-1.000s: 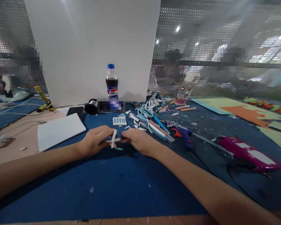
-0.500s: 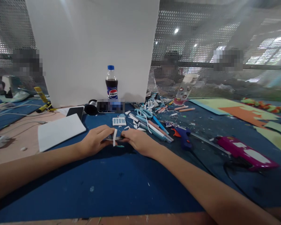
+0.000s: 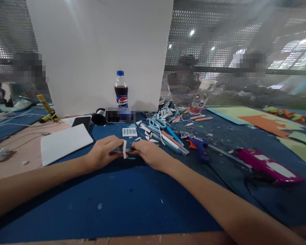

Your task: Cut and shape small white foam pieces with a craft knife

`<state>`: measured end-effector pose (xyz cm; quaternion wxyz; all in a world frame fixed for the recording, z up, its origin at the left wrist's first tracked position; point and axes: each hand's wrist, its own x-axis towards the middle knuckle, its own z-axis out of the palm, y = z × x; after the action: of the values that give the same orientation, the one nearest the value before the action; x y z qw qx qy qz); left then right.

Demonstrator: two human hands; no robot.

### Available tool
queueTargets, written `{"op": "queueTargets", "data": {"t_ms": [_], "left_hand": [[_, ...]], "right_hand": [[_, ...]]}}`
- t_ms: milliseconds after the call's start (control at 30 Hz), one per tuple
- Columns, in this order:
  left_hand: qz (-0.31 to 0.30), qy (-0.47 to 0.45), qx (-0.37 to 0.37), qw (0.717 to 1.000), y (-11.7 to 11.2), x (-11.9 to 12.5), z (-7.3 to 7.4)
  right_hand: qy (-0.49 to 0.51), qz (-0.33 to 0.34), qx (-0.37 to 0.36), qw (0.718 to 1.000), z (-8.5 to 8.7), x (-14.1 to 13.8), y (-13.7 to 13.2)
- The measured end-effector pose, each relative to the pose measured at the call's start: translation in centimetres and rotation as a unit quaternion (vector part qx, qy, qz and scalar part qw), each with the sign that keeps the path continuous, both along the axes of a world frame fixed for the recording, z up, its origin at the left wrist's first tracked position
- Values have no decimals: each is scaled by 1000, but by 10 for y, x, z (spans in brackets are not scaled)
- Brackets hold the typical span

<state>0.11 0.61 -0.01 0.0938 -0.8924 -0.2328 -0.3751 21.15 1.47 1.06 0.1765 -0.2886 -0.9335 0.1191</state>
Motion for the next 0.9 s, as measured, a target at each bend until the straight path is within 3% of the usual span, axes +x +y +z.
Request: {"op": "queueTargets", "data": {"t_ms": [367,900], "left_hand": [[4,6,9,1000,0,1,0],[-66,10,-3,998,-2,0,1]], "right_hand": [[-11,3,-9,1000,3,-1,-1],[9,51,3,999,4,-1,1]]}}
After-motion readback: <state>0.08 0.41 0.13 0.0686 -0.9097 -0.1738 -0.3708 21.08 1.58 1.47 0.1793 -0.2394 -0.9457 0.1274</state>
